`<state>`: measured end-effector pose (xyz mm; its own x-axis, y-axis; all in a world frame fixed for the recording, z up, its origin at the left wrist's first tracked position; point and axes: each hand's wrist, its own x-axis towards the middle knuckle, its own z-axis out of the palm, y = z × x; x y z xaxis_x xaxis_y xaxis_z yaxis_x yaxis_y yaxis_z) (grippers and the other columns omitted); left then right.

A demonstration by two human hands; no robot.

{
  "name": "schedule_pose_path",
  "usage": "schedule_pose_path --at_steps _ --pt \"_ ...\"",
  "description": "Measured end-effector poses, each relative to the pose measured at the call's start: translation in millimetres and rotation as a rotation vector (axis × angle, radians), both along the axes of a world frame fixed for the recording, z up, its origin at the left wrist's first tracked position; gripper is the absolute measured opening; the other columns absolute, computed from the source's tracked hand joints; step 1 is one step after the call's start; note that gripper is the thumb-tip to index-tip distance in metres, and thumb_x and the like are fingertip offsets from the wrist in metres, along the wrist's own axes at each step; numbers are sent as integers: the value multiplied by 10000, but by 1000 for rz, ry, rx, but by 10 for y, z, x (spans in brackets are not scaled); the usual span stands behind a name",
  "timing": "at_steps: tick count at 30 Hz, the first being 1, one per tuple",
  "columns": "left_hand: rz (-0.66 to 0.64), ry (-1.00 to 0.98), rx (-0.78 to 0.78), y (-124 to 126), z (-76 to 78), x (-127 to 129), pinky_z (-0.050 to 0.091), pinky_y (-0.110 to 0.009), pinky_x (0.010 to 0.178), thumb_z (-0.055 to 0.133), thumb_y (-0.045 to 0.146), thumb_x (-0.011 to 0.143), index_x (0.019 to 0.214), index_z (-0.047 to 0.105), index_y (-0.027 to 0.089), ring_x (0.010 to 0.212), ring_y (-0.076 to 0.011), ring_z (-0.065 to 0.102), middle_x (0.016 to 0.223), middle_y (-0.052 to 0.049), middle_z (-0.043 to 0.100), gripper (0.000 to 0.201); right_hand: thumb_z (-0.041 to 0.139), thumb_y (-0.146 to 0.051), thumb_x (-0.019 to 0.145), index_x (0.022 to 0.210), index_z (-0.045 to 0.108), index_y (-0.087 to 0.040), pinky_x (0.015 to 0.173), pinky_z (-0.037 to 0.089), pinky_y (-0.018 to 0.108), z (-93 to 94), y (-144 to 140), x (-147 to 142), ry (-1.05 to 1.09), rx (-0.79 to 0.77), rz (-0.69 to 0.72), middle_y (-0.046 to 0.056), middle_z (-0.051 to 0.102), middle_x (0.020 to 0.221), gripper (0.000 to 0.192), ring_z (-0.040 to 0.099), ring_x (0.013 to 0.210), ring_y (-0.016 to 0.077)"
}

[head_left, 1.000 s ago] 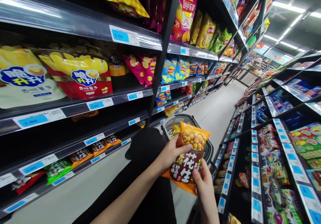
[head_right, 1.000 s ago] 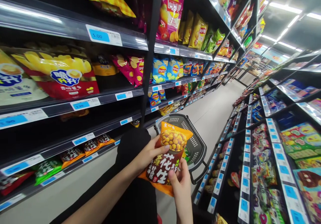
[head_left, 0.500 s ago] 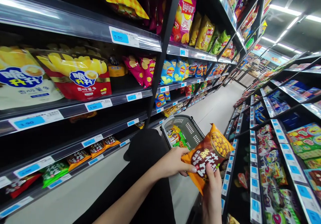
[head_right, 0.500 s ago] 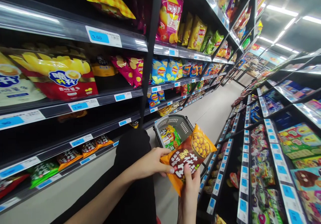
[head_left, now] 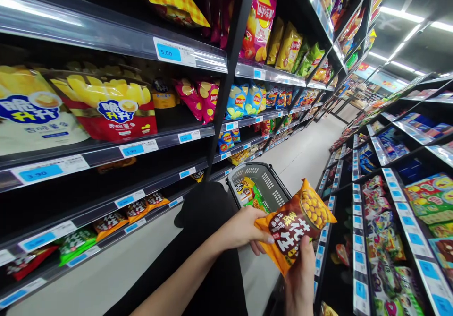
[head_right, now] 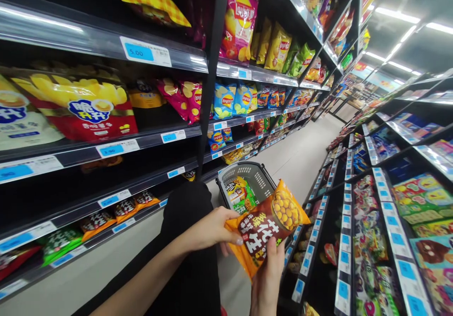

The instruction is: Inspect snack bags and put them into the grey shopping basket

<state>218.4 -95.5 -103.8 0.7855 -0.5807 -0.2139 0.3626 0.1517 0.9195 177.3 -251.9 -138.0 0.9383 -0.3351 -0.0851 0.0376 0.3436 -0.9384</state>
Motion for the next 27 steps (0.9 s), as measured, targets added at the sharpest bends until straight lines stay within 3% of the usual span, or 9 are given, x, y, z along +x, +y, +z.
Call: schedule_pose_path --at_steps 6,12,17,20,23,25,27 --pt "-144 37 -100 8 -2 -6 443 -181 399 773 275 564 880 604 136 506 -145 631 740 -67 687 385 474 -557 787 1242 504 -188 814 498 460 146 -50 33 146 163 -24 92 674 977 586 646 876 267" --pt "-15 60 -76 -68 -9 2 420 -170 393 802 221 509 935 487 147 465 -131 605 676 -38 668 534 537 -500 762 1121 595 -163 831 496 444 273 -24 116 134 200 -49 74 695 893 495 651 870 266" --pt "-26 57 -30 -67 -23 21 478 -241 473 800 267 503 1002 462 143 502 -147 608 683 -23 650 615 594 -507 732 1137 588 -181 826 500 433 295 4 101 178 296 25 53 701 871 520 664 800 248" --pt "46 -100 141 -45 -5 5 524 -367 650 785 294 513 1081 474 162 693 -214 643 832 -49 651 661 615 -491 729 1190 548 -186 826 503 425 269 -17 124 198 344 3 54 695 928 557 661 814 242" --pt "217 -412 438 -53 56 -57 380 -469 968 784 305 494 1138 527 201 1135 -314 484 1176 -101 544 701 634 -425 741 1276 459 -203 849 496 387 220 -44 167 115 246 -122 50 655 1061 605 633 925 217" --pt "184 -533 523 -105 88 -119 226 -479 1075 787 335 486 1225 499 217 1298 -332 273 1351 -107 404 802 670 -367 723 1322 393 -238 872 482 369 209 -39 175 36 125 -212 48 603 1165 672 600 1002 206" --pt "78 -535 497 -195 88 -181 157 -469 1103 790 347 481 1339 380 194 1346 -323 163 1439 -122 284 964 669 -360 729 1350 344 -271 894 466 380 235 -11 151 -15 50 -195 54 553 1237 707 575 1047 212"
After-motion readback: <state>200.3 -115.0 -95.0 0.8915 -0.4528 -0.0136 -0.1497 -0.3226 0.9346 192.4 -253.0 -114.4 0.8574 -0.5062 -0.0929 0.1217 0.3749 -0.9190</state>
